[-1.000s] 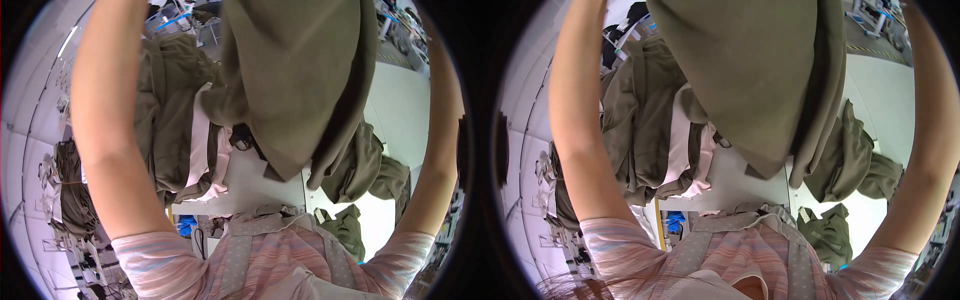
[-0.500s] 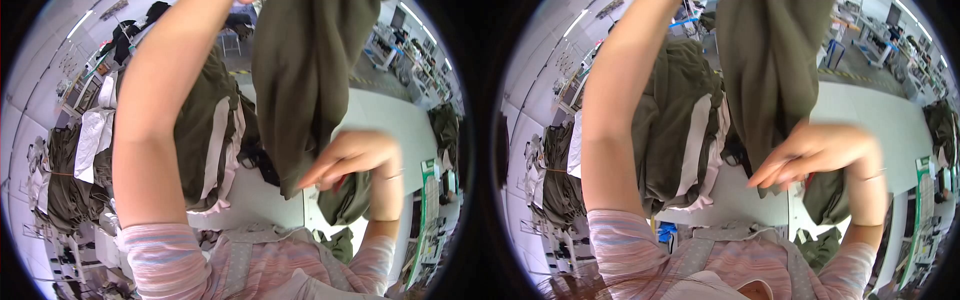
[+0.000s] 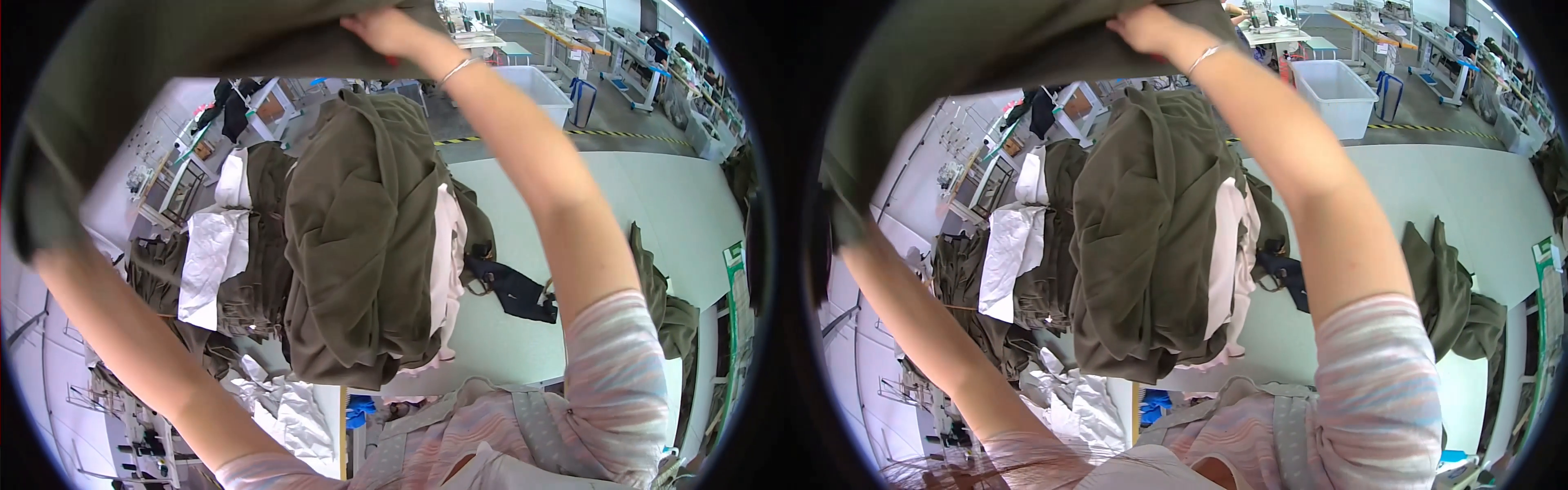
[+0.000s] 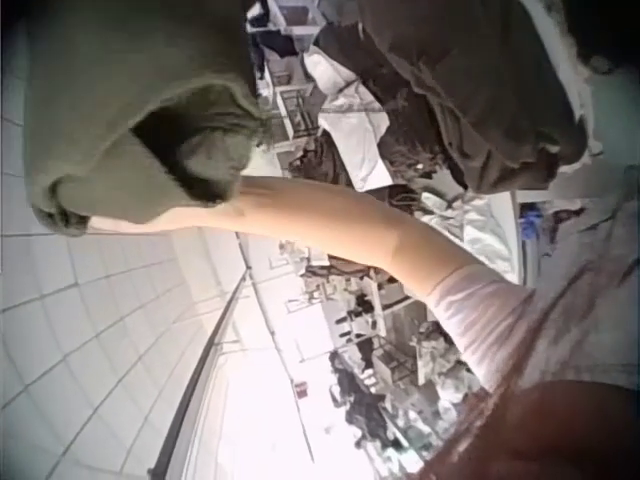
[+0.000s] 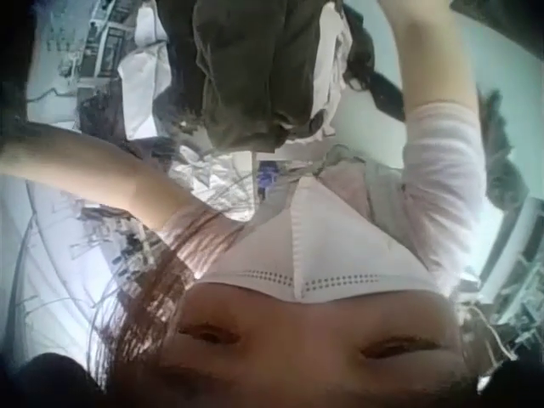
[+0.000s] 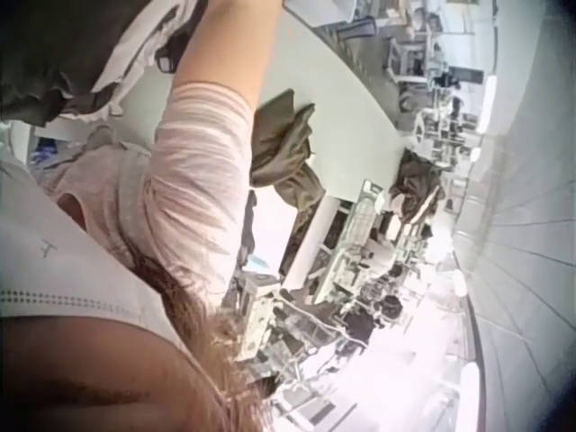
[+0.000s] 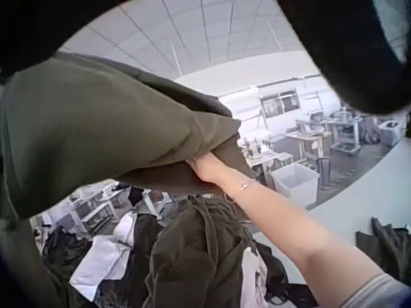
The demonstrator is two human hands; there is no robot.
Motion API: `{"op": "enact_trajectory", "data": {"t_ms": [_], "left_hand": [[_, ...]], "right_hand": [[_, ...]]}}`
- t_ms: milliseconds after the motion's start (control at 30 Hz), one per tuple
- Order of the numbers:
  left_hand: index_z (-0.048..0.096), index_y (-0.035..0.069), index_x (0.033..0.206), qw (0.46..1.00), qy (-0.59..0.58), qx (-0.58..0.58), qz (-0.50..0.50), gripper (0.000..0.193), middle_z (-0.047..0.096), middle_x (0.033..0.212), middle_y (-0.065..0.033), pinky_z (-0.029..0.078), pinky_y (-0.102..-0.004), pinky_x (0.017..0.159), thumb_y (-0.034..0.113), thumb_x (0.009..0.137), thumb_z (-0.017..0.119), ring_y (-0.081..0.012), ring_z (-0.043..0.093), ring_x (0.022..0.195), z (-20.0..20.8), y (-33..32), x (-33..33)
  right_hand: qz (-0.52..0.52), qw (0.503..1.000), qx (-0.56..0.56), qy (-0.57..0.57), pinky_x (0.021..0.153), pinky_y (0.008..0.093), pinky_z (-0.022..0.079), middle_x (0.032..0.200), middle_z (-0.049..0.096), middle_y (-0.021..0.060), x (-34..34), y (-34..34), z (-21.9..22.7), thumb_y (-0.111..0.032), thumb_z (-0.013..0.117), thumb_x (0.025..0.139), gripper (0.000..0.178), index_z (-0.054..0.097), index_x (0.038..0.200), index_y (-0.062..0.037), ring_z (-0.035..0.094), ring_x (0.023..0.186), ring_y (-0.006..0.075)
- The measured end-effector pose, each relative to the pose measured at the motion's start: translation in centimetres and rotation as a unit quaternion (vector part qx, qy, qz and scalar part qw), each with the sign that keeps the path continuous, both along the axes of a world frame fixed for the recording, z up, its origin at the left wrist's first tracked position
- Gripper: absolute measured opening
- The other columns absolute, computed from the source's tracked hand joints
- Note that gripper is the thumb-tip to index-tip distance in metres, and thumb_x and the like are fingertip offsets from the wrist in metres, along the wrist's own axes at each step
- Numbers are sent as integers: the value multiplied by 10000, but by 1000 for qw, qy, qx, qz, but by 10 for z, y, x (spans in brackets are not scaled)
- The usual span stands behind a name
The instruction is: Inspecting and organizing olive green jackets on a workbench in a sewing factory.
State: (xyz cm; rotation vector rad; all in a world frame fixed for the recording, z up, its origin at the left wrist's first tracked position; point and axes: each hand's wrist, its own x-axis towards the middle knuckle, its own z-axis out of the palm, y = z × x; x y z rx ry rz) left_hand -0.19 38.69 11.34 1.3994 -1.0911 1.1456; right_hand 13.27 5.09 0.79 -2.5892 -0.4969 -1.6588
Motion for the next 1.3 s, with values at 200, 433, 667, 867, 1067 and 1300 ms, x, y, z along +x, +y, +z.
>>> {"op": "enact_trajectory", "data": {"t_ms": [200, 433, 667, 867, 1067, 1300], "left_hand": [[654, 8, 947, 938, 200, 205, 195, 188, 644, 966, -99, 463, -323, 767, 93, 787, 606, -199, 593, 874, -116, 137, -9], [669, 26, 806, 805, 275, 525, 22, 284, 580, 909, -91, 430, -304, 773, -84, 559, 579, -211, 557, 918, -230, 120, -69], [504, 96, 1270, 893, 199, 404, -11, 470, 452, 1293, -208, 249, -429, 1060, 157, 809, 568, -351, 385, 1243, -174, 8, -3], [201, 165, 1458, 780, 57, 582, 223, 793, 193, 1431, -330, 183, -507, 1093, 296, 814, 645, -476, 192, 1325, -299, -62, 90], [132, 189, 1478, 760, 72, 617, 191, 795, 180, 1435, -332, 201, -465, 1099, 121, 837, 597, -468, 189, 1332, -288, -35, 117], [510, 13, 1250, 770, -96, 618, 125, 466, 456, 1327, -194, 326, -431, 1037, 108, 802, 600, -347, 422, 1225, -191, -219, -57]], "right_hand": [[41, 964, 242, 99, 1093, 407, 250, 1428, 361, 139, 31, 78, -185, -311, 455, 906, 530, 384, 1365, -57, 326, 1316, 304], [11, 993, 88, 75, 1116, 460, 170, 1448, 334, 120, -23, 83, -227, -337, 466, 892, 551, 383, 1378, -92, 258, 1355, 307], [-51, 989, 53, 127, 1074, 454, 266, 1358, 460, 89, -76, 41, -229, -291, 460, 899, 465, 454, 1334, -127, 354, 1312, 261], [-198, 836, 31, 510, 864, 441, 443, 1061, 638, 50, -225, -6, -229, -212, 491, 880, 351, 536, 1224, -161, 600, 1012, 271], [-356, 742, 453, 343, 679, 362, 503, 991, 656, 103, -449, -132, -376, -147, 472, 897, 304, 548, 1191, -165, 653, 864, 269], [-632, 484, 598, -90, 732, 358, 498, 984, 658, 179, -661, -156, -498, -328, 584, 856, 412, 597, 1076, 19, 653, 853, 281]]}}
